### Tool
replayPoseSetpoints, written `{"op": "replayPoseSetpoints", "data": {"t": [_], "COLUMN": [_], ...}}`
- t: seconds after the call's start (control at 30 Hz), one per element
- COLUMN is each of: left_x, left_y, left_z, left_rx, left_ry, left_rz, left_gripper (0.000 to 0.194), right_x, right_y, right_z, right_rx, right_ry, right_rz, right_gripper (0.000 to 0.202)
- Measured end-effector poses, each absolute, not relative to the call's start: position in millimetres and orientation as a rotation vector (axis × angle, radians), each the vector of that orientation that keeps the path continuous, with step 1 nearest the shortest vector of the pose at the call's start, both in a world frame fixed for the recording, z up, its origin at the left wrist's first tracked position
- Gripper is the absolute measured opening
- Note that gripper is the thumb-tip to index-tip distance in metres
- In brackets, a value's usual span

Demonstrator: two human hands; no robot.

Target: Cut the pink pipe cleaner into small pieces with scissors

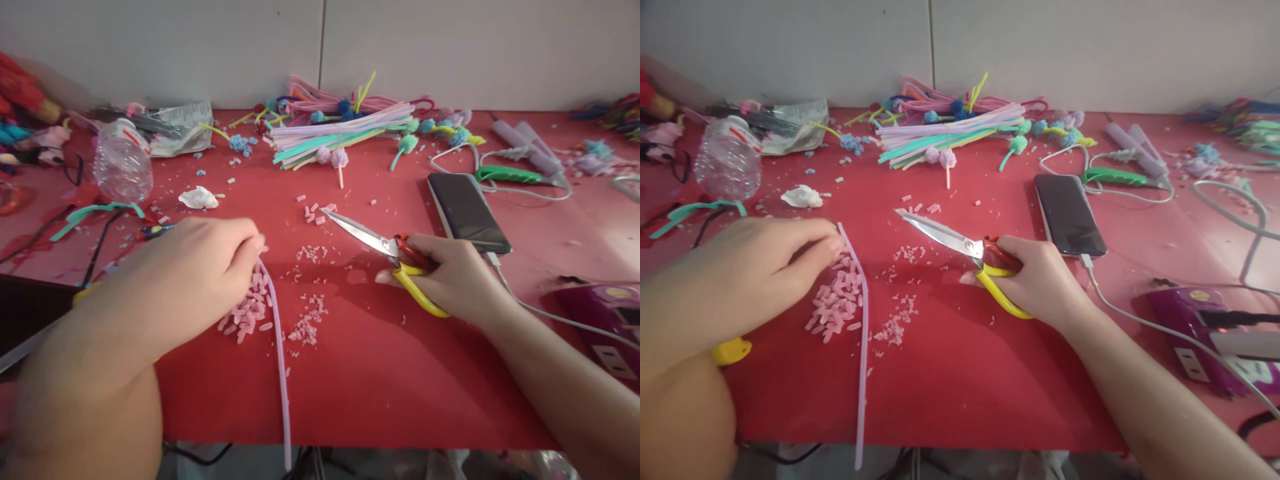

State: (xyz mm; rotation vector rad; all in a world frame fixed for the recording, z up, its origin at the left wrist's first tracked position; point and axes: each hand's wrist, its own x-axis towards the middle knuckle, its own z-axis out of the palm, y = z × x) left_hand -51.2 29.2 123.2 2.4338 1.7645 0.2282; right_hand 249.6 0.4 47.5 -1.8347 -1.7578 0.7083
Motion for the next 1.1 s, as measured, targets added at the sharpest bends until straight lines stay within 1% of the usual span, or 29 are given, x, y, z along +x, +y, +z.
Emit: {"op": "replayPoseSetpoints", "data": {"t": [0.03, 0.1, 0.17, 0.23, 0.37, 0.43, 0.5, 0.6, 0.67, 0.8, 0.93, 1.03, 1.1], "left_x": [-57, -65, -68, -67, -51, -38, -27, -15, -10, 1, 7, 8, 9], "left_y": [30, 31, 32, 35, 39, 41, 40, 38, 38, 52, 76, 93, 102], "left_z": [124, 124, 122, 118, 114, 115, 117, 123, 126, 125, 115, 107, 104], "left_rx": [2.405, 2.353, 2.363, 2.399, 2.448, 2.468, 2.499, 2.509, 2.494, 2.502, 2.393, 2.414, 2.408], "left_ry": [1.878, 1.995, 2.028, 2.018, 1.967, 1.916, 1.873, 1.792, 1.781, 1.771, 1.832, 1.817, 1.823], "left_rz": [-0.025, -0.376, -0.467, -0.416, -0.204, -0.115, -0.129, -0.325, -0.351, -0.116, 0.020, 0.047, 0.074], "left_gripper": [0.030, 0.029, 0.026, 0.025, 0.031, 0.027, 0.022, 0.024, 0.025, 0.020, 0.015, 0.021, 0.021], "right_x": [249, 249, 249, 249, 248, 248, 248, 253, 258, 266, 268, 266, 265], "right_y": [1, 1, 1, 1, 2, 2, 1, 0, 0, 1, 1, 1, 1], "right_z": [48, 49, 49, 48, 46, 47, 47, 48, 47, 43, 42, 44, 46], "right_rx": [-1.836, -1.849, -1.861, -1.856, -1.830, -1.843, -1.865, -1.910, -1.933, -1.931, -1.934, -1.921, -1.928], "right_ry": [-1.760, -1.745, -1.725, -1.722, -1.716, -1.697, -1.700, -1.733, -1.738, -1.734, -1.693, -1.689, -1.688], "right_rz": [0.715, 0.717, 0.708, 0.697, 0.671, 0.637, 0.608, 0.544, 0.482, 0.486, 0.495, 0.512, 0.516], "right_gripper": [0.076, 0.077, 0.078, 0.079, 0.077, 0.076, 0.076, 0.078, 0.076, 0.070, 0.070, 0.072, 0.071]}}
